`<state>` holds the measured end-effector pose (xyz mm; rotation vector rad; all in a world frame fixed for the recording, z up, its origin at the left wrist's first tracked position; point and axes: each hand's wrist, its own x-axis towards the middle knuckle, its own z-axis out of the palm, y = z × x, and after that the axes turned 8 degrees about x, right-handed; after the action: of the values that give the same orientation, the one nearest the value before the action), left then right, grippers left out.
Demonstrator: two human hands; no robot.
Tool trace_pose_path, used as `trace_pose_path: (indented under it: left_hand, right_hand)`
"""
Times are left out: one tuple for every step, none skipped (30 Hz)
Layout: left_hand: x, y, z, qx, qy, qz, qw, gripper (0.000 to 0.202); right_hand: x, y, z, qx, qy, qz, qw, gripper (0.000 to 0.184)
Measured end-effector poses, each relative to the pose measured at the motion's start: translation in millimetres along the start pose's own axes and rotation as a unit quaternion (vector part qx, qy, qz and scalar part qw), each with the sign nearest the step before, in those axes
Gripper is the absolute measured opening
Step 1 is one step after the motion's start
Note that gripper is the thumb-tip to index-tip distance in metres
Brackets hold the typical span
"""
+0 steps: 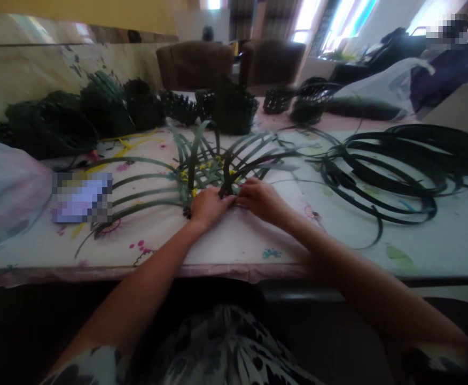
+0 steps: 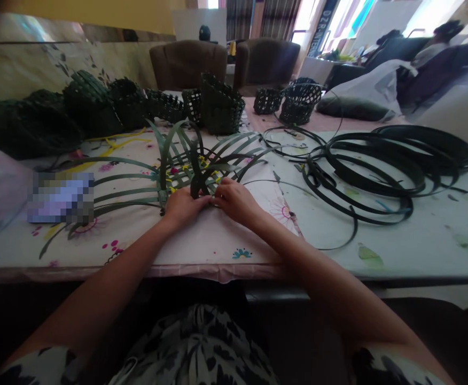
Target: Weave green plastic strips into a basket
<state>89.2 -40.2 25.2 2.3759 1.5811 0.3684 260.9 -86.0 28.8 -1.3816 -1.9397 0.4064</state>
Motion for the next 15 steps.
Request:
trace_pose_path:
  left_hand:
    - [0.5,-0.9,-0.1,-0.008,-0.002,-0.007,1.0,0.034]
    - [1.0,-1.6,-0.1,-0.015,-0.006,-0.015,1.0,0.034]
    - [1.5,-2.2,-0.2,-0.021,-0.011,-0.021,0.999,0.034]
    - [1.9,-2.6,-0.3,-0.026,-0.017,-0.026,0.999,0.034]
    - [2.2,-2.8,-0.5,-0.031,-0.021,-0.029,0.999,0.034]
    - [2.5,-2.9,-0.7,-0.037,-0.025,-0.029,0.999,0.033]
    - [2.7,-3.0,-0.8,-0.045,-0.027,-0.027,0.998,0.032]
    - [2.8,-3.0,-0.9,-0.053,-0.028,-0.023,0.998,0.031]
    - [3.0,-3.0,-0.9,-0.061,-0.027,-0.021,0.998,0.03]
    - [3.1,-3.1,-0.8,-0.069,-0.026,-0.02,0.997,0.03]
    - [3.2,-3.2,-0.6,-0.074,-0.024,-0.022,0.997,0.03]
    - [3.4,-3.2,-0.5,-0.077,-0.023,-0.026,0.996,0.03]
    - [3.5,-3.3,-0.5,-0.078,-0.023,-0.03,0.996,0.031]
    - [3.5,-3.2,-0.6,-0.079,-0.025,-0.031,0.996,0.031]
    - [3.5,-3.0,-1.0,-0.08,-0.027,-0.031,0.996,0.031]
  right_hand:
    - [-5.9,2.1,-0.3,-0.009,-0.015,-0.026,1.0,0.017]
    - [-10.9,3.8,0.0,-0.01,-0.029,-0.046,0.998,0.018]
    - [-14.7,5.1,1.0,-0.009,-0.034,-0.06,0.998,0.019]
    - [-17.5,5.6,2.5,-0.01,-0.033,-0.067,0.997,0.019]
    - [-19.6,5.2,4.3,-0.017,-0.029,-0.069,0.997,0.02]
    - [-21.2,3.8,6.1,-0.031,-0.026,-0.066,0.997,0.02]
    - [-22.9,1.1,7.8,-0.053,-0.025,-0.059,0.997,0.02]
    - [-24.9,-2.8,9.3,-0.084,-0.027,-0.05,0.995,0.019]
    - [-27.4,-8.0,10.4,-0.121,-0.032,-0.041,0.991,0.019]
    - [-30.4,-14.3,10.9,-0.162,-0.041,-0.031,0.985,0.019]
    - [-33.7,-21.4,10.7,-0.206,-0.049,-0.021,0.977,0.02]
    - [-36.8,-29.3,9.5,-0.248,-0.057,-0.012,0.967,0.021]
    - [-39.4,-37.5,7.2,-0.285,-0.065,0.003,0.956,0.023]
    - [-41.0,-45.7,3.5,-0.314,-0.076,0.024,0.946,0.024]
    - [-41.1,-53.6,-1.4,-0.334,-0.09,0.053,0.937,0.027]
